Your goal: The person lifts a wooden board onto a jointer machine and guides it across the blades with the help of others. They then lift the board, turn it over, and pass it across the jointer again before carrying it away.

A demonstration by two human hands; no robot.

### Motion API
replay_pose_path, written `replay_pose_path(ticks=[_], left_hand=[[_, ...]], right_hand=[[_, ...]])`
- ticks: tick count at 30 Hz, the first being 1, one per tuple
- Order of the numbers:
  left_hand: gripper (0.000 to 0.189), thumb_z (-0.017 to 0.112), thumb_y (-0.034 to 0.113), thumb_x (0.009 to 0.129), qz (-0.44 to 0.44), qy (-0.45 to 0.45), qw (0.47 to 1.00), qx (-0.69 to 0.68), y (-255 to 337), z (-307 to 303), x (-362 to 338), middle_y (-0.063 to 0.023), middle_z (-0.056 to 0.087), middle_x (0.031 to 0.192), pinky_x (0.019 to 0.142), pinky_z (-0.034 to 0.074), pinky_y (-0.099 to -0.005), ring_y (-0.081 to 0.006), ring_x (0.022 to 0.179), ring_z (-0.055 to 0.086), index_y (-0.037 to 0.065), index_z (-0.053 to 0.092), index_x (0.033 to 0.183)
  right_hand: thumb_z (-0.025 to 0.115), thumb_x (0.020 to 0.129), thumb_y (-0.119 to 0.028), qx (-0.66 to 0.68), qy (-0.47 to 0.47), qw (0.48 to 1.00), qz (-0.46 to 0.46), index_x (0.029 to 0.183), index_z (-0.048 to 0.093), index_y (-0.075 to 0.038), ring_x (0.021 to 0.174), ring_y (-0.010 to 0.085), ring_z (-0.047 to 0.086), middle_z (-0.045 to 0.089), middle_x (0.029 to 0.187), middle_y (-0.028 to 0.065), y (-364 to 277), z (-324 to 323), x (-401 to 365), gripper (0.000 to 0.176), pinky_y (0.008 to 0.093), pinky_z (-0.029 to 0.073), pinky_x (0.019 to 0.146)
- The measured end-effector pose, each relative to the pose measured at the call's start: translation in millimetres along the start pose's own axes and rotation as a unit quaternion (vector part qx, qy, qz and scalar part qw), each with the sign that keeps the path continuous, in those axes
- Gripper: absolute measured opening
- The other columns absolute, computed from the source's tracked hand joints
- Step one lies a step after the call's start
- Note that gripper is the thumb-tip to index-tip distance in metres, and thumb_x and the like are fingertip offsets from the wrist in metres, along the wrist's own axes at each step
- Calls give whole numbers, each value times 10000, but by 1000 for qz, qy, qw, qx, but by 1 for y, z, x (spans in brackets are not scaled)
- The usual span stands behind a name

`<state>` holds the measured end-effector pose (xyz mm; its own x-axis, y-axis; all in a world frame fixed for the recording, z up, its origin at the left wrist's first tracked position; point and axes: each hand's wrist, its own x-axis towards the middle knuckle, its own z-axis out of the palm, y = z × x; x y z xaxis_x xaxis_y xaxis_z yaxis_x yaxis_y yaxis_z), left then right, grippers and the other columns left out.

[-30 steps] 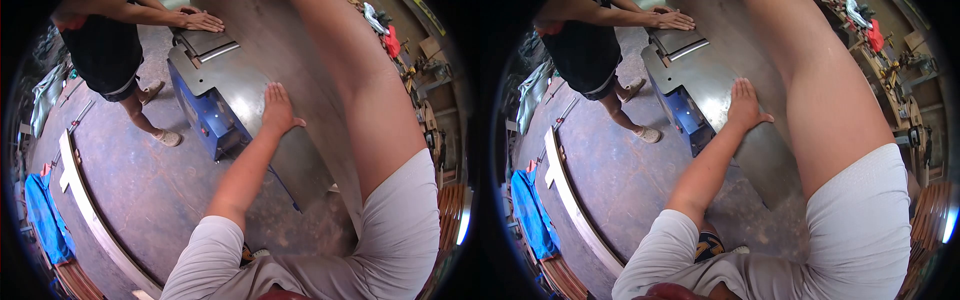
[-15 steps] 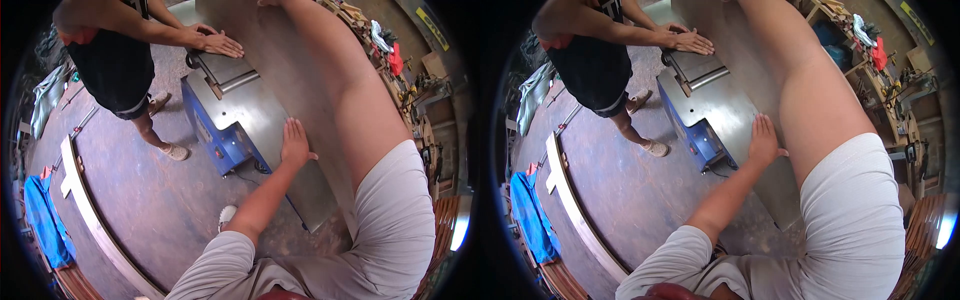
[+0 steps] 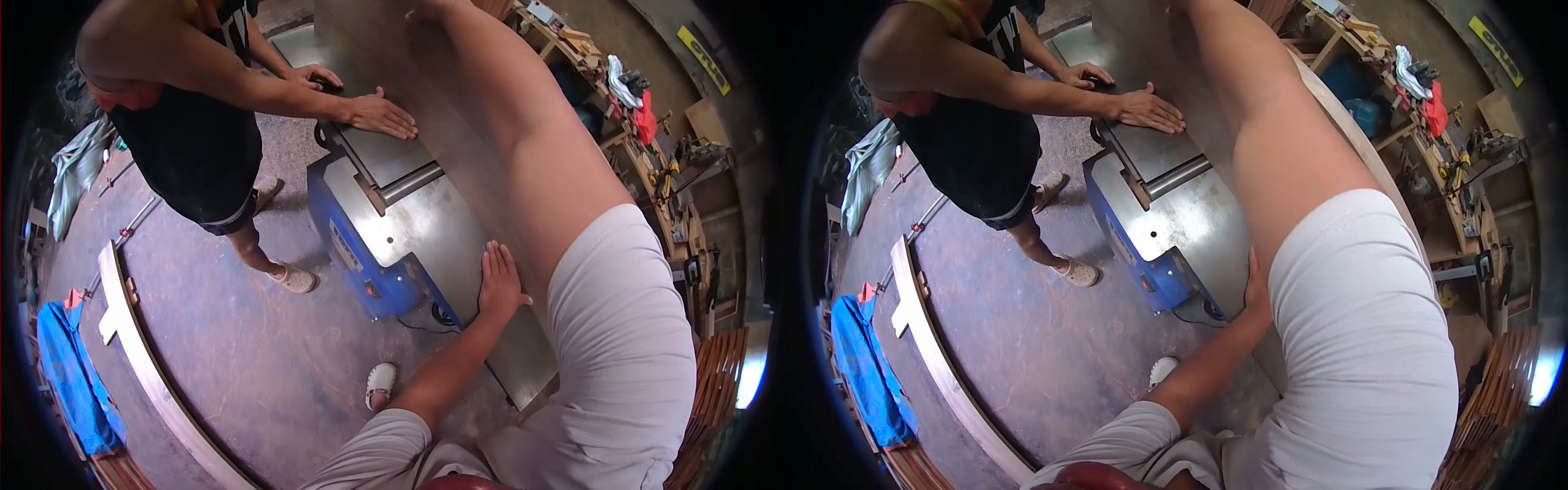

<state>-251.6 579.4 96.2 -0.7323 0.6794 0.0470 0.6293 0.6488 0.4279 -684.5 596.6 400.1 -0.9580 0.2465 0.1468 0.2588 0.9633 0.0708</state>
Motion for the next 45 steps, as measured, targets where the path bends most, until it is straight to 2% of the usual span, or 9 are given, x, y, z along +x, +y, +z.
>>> replay_pose_path(ticks=[4, 6, 7, 9, 10, 13, 19, 33, 45], left_hand=[[1374, 739, 727, 670, -45, -83, 994, -47, 1, -33, 4, -335, 204, 1607, 1257, 54, -488, -412, 1537, 139, -145, 128, 1538], [1382, 738, 730, 668, -46, -81, 994, -48, 0, -30, 5, -326, 195, 1614, 1257, 54, -482, -400, 1541, 134, -145, 117, 1540], [1384, 729, 738, 665, -47, -82, 995, -42, 0, -32, 4, -321, 211, 1611, 1258, 68, -477, -396, 1538, 144, -152, 123, 1535], [1386, 733, 732, 669, -51, -90, 993, -56, -2, -35, 7, -321, 198, 1615, 1258, 58, -477, -396, 1542, 128, -152, 111, 1537], [1389, 738, 727, 672, -51, -105, 992, -52, -1, -34, 6, -321, 185, 1619, 1259, 48, -477, -396, 1545, 112, -151, 98, 1538], [1387, 736, 721, 685, -49, -129, 989, -55, 0, -29, 9, -326, 160, 1624, 1259, 33, -478, -400, 1548, 84, -155, 81, 1537], [1391, 746, 711, 686, -58, -137, 987, -55, 2, -36, 9, -324, 148, 1628, 1260, 18, -483, -401, 1550, 80, -149, 67, 1542], [1480, 786, 737, 600, -62, -48, 997, -13, 8, -22, 3, -347, 178, 1606, 1262, 60, -466, -411, 1542, 107, -184, 78, 1517], [1476, 809, 717, 587, -43, 5, 999, -27, 8, -19, -2, -364, 206, 1587, 1259, 90, -471, -429, 1532, 136, -195, 102, 1507]], right_hand=[[824, 799, -412, -13, 0, 997, -74, 1548, 253, -85, 1240, 408, 587, 582, 1367, 256, 24, 8, -10, 997, 487, 486, 1036], [751, 867, -366, 22, 52, 971, -234, 1554, 284, -49, 1336, 364, 524, 510, 1468, 228, 118, 33, -56, 889, 433, 434, 1090], [721, 891, -311, 52, 25, 971, -232, 1568, 294, -140, 1302, 403, 544, 503, 1460, 234, 146, 18, -129, 819, 466, 456, 1080], [701, 878, -150, 91, -88, 983, -131, 1607, 201, -88, 1482, 335, 334, 338, 1595, 205, 176, -34, -292, 886, 429, 278, 1203], [739, 844, -154, 67, -56, 986, -141, 1617, 198, -175, 1411, 379, 430, 446, 1487, 241, 188, -51, -361, 944, 442, 364, 1154], [781, 809, -109, 27, -65, 997, -39, 1616, 205, -174, 1189, 387, 594, 549, 1320, 198, 240, -64, -487, 994, 424, 493, 989], [812, 811, -166, 15, -29, 999, -42, 1619, 205, -217, 709, 350, 557, 524, 970, 160, 230, -60, -482, 1012, 440, 476, 638], [766, 866, -315, -25, -34, 999, 11, 1584, 239, -389, 908, 386, 661, 598, 1002, 179, 231, -54, -479, 893, 496, 529, 833], [737, 879, -408, -59, -39, 997, 19, 1585, 208, -400, 1013, 416, 664, 635, 1063, 224, 234, -51, -469, 883, 509, 536, 876]])
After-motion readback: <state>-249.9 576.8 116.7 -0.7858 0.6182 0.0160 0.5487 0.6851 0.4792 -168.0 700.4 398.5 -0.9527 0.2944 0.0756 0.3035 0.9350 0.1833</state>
